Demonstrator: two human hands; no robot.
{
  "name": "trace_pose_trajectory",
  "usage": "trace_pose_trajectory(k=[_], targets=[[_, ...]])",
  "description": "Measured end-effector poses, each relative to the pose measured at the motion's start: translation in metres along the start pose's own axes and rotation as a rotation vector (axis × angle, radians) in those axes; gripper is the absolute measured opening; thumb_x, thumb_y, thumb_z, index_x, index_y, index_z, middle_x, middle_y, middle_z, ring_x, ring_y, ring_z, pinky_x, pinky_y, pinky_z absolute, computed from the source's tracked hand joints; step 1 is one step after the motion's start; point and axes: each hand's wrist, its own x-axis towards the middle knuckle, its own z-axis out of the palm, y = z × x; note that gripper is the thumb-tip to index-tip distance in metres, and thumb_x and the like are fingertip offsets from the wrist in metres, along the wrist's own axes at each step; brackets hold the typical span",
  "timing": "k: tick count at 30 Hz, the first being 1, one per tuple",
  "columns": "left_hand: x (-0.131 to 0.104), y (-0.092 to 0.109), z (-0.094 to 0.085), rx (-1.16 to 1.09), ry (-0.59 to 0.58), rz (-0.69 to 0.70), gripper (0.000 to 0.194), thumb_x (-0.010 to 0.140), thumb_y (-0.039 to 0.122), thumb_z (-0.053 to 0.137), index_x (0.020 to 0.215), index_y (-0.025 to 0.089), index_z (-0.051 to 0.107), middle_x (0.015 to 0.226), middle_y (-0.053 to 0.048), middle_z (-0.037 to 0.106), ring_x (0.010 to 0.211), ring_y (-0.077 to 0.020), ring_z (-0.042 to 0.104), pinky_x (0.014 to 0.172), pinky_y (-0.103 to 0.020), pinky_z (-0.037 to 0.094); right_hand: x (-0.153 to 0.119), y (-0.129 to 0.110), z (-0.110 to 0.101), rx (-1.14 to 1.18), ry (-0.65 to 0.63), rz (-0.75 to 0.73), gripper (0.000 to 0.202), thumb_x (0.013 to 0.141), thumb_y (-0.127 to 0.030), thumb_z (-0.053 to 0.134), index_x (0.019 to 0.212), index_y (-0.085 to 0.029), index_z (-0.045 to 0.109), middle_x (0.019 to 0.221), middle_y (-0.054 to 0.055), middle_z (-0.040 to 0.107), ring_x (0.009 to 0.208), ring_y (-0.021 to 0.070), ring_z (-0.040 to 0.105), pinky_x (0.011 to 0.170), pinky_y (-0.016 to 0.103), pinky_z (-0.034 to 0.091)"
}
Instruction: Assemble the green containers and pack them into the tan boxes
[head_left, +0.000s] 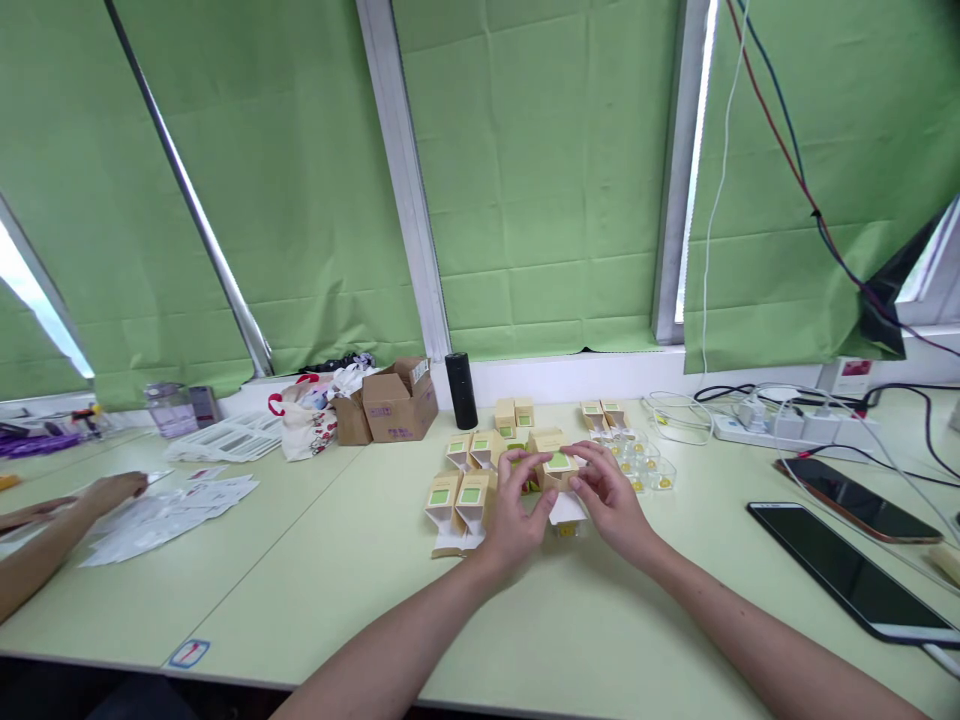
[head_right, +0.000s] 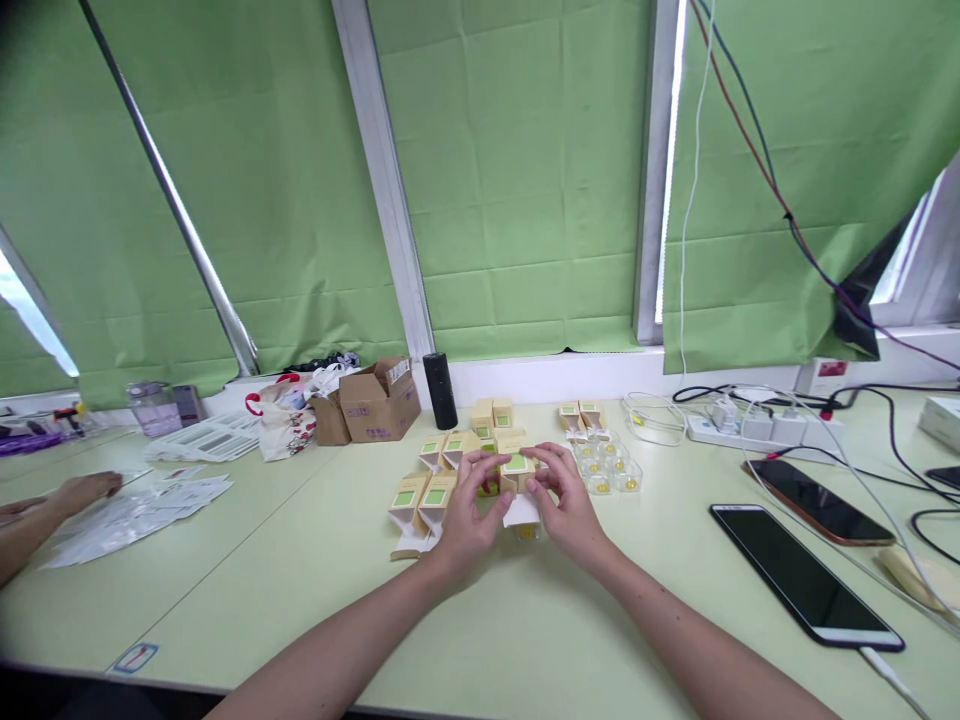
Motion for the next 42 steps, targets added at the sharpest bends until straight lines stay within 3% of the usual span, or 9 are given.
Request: trace_pose_trajectory(k=[3,6,10,18,31,37,42], targets=[[-0.0011,0.001,-0.0039,-0.031,-0.089,0.031,0.058,0.1,0.061,0.061,0.15,0.033,0.057,0.139,-0.012,0.042,0.119,-0.0282,0.055,0.11,-0.048,0.048,0.0012,-0.0003,-0.0007,0.009,0.025,-0.001,0.036,0.104,-0.049,0.06,0.136,-0.033,0.066,0.142,0.011,0.047,0.086,0.016,0.068,0.085,0.04,0.065],[-0.0022,0.0002,-0.0056,-0.072,-0.176,0.044,0.083,0.091,0.075,0.065,0.161,0.035,0.044,0.148,-0.013,0.036,0.142,-0.037,0.041,0.122,-0.056,0.037,0.0023,-0.0005,-0.0014,-0.004,0.049,-0.013,0.037,0.103,-0.05,0.06,0.136,-0.032,0.066,0.141,0.011,0.048,0.087,0.0165,0.068,0.084,0.039,0.066],[-0.0034,-0.001,-0.0047,-0.065,-0.213,0.04,0.101,0.081,0.073,0.079,0.165,0.036,0.036,0.154,-0.015,0.029,0.147,-0.0405,0.034,0.126,-0.06,0.031,0.0026,-0.0011,-0.001,-0.004,0.07,-0.01,0.036,0.102,-0.049,0.062,0.134,-0.032,0.067,0.14,0.011,0.049,0.088,0.0173,0.069,0.086,0.04,0.065],[-0.0017,-0.0009,-0.0025,-0.068,-0.114,0.032,0.071,0.094,0.068,0.065,0.155,0.035,0.046,0.145,-0.012,0.037,0.129,-0.0313,0.047,0.116,-0.052,0.041,0.0016,0.0001,0.0012,0.001,0.047,0.003,0.036,0.1,-0.047,0.067,0.134,-0.035,0.07,0.141,0.009,0.046,0.094,0.0186,0.071,0.096,0.045,0.064],[-0.0007,0.0008,-0.0008,-0.133,-0.032,-0.034,0.057,0.095,0.065,0.066,0.139,0.03,0.054,0.132,-0.01,0.047,0.113,-0.0262,0.051,0.101,-0.044,0.044,-0.0007,-0.0031,-0.0054,0.065,-0.062,0.011,0.042,0.102,-0.053,0.063,0.14,-0.037,0.069,0.14,0.009,0.043,0.096,0.0186,0.07,0.097,0.042,0.061],[0.0004,-0.0047,0.0003,-0.153,-0.013,-0.051,0.051,0.096,0.059,0.068,0.136,0.03,0.053,0.132,-0.009,0.048,0.112,-0.0253,0.053,0.1,-0.043,0.044,-0.0014,-0.0042,-0.0043,0.084,-0.067,0.004,0.042,0.1,-0.053,0.065,0.139,-0.036,0.071,0.135,0.01,0.048,0.11,0.0248,0.064,0.096,0.041,0.062],[0.0004,-0.0055,0.0009,-0.172,0.005,-0.061,0.047,0.096,0.055,0.068,0.133,0.029,0.054,0.13,-0.009,0.049,0.112,-0.0251,0.053,0.1,-0.042,0.045,-0.0019,-0.0061,-0.004,0.101,-0.082,0.001,0.042,0.1,-0.052,0.066,0.139,-0.036,0.071,0.139,0.01,0.044,0.099,0.021,0.067,0.099,0.044,0.061]])
